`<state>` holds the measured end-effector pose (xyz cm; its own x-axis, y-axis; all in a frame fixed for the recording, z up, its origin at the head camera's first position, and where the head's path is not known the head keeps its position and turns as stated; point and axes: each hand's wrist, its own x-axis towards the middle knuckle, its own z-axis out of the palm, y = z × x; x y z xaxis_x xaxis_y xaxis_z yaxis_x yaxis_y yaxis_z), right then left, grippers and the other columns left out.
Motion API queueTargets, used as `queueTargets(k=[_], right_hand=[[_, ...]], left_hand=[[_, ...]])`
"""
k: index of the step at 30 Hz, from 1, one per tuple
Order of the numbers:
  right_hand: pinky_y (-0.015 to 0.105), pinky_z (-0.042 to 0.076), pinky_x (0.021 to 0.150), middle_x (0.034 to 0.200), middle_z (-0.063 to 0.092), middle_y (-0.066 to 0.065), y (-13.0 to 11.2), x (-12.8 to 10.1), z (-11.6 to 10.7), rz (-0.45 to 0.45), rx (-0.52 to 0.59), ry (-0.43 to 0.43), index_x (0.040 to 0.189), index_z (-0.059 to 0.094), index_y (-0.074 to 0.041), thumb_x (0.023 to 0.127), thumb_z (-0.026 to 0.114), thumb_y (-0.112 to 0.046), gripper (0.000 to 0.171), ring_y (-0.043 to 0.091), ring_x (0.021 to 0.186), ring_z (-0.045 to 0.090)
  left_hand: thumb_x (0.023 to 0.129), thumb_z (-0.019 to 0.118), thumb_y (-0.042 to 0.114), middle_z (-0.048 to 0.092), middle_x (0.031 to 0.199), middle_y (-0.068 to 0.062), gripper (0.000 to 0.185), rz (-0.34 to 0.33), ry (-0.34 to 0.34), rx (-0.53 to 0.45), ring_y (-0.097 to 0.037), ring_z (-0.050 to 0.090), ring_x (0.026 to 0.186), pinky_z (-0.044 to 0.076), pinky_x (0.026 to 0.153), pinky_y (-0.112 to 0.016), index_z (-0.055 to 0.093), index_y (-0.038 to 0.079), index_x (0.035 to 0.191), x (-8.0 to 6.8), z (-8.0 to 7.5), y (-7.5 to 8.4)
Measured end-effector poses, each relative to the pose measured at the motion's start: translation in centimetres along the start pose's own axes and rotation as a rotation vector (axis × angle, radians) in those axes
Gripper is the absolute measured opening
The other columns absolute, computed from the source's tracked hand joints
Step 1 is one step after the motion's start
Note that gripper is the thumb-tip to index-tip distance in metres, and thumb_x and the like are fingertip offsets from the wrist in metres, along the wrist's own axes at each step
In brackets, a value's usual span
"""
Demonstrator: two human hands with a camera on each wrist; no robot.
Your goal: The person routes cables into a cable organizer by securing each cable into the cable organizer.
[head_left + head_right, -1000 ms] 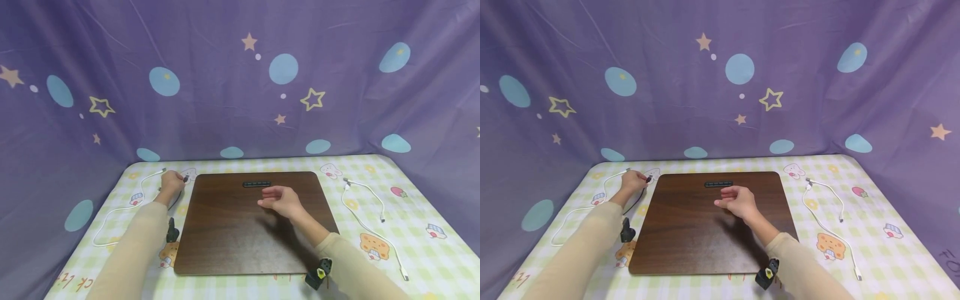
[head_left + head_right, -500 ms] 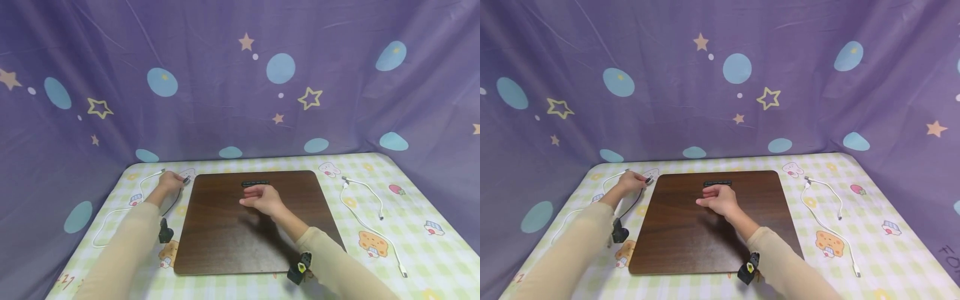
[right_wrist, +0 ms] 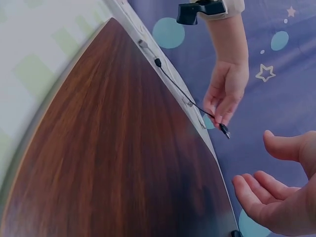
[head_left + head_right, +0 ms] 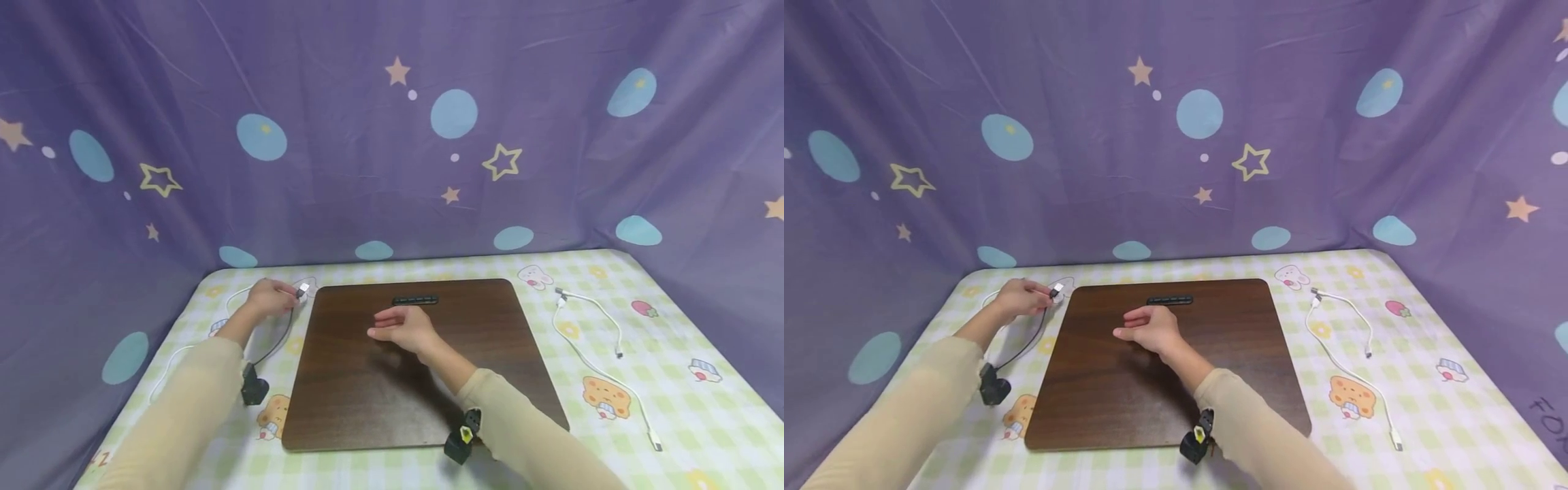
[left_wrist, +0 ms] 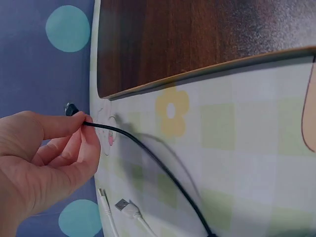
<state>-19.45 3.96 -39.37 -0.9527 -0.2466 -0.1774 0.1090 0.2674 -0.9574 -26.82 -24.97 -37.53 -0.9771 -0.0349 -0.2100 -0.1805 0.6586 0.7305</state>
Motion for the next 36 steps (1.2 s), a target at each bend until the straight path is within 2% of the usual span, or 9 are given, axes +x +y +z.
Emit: queueTargets(k=[3, 7, 10, 14, 23, 31, 36], right_hand=[[0.038, 0.054, 0.098, 0.108, 0.073, 0.011, -0.3, 0.2, 0.6, 0.000, 0.001, -0.006, 0.115, 0.067, -0.002, 0.080, 0.078, -0.020, 0.041, 0.021, 0.099, 0.070], [0.038, 0.054, 0.097, 0.107, 0.074, 0.011, -0.5, 0.4, 1.5, 0.001, 0.013, -0.018, 0.115, 0.067, -0.002, 0.080, 0.078, -0.021, 0.041, 0.021, 0.099, 0.070], [0.034, 0.057, 0.091, 0.107, 0.074, 0.012, -0.5, 0.7, 2.1, 0.004, 0.042, -0.036, 0.115, 0.067, -0.001, 0.080, 0.078, -0.020, 0.041, 0.020, 0.096, 0.070], [0.035, 0.059, 0.087, 0.105, 0.073, 0.017, -0.6, 1.0, 3.2, 0.013, 0.126, -0.070, 0.115, 0.065, 0.004, 0.081, 0.077, -0.015, 0.041, 0.027, 0.095, 0.072], [0.035, 0.060, 0.087, 0.108, 0.071, 0.024, -0.5, 1.3, 5.7, 0.014, 0.287, -0.153, 0.116, 0.061, 0.012, 0.084, 0.072, -0.005, 0.038, 0.035, 0.104, 0.068], [0.036, 0.059, 0.090, 0.114, 0.066, 0.031, -0.5, 1.2, 7.9, 0.030, 0.410, -0.240, 0.118, 0.060, 0.013, 0.088, 0.064, 0.003, 0.032, 0.031, 0.101, 0.070], [0.037, 0.058, 0.091, 0.115, 0.066, 0.030, -0.4, 1.0, 9.0, 0.064, 0.468, -0.284, 0.118, 0.061, 0.011, 0.089, 0.062, 0.004, 0.030, 0.030, 0.101, 0.070]], left_hand=[[0.084, 0.065, -0.001, 0.067, 0.071, 0.008, 0.038, 0.011, -0.031, -0.092, -0.001, 0.062, 0.065, 0.061, 0.071, -0.022, 0.057, -0.016, 0.118, -0.3, -0.1, 0.3], [0.086, 0.064, -0.005, 0.071, 0.076, 0.005, 0.037, 0.021, -0.067, -0.163, -0.002, 0.065, 0.069, 0.061, 0.079, -0.030, 0.054, -0.019, 0.119, -0.9, -0.2, 1.1], [0.086, 0.063, -0.007, 0.072, 0.079, 0.001, 0.037, 0.022, -0.084, -0.191, -0.002, 0.065, 0.069, 0.061, 0.079, -0.029, 0.053, -0.020, 0.119, -1.4, -0.3, 1.7], [0.086, 0.062, -0.008, 0.071, 0.076, 0.003, 0.038, 0.017, -0.108, -0.221, -0.002, 0.066, 0.068, 0.061, 0.076, -0.026, 0.051, -0.021, 0.120, -2.1, -0.5, 2.4], [0.087, 0.065, -0.003, 0.069, 0.077, 0.005, 0.042, -0.005, -0.157, -0.196, -0.006, 0.068, 0.075, 0.061, 0.079, -0.025, 0.051, -0.017, 0.124, -2.7, -0.8, 3.7], [0.088, 0.064, -0.002, 0.067, 0.077, 0.006, 0.043, -0.019, -0.198, -0.199, -0.006, 0.067, 0.077, 0.060, 0.080, -0.023, 0.050, -0.017, 0.126, -3.1, -0.8, 4.6], [0.088, 0.063, -0.003, 0.066, 0.074, 0.006, 0.043, -0.045, -0.188, -0.230, -0.004, 0.066, 0.072, 0.060, 0.078, -0.022, 0.050, -0.016, 0.127, -3.2, -0.8, 5.3]])
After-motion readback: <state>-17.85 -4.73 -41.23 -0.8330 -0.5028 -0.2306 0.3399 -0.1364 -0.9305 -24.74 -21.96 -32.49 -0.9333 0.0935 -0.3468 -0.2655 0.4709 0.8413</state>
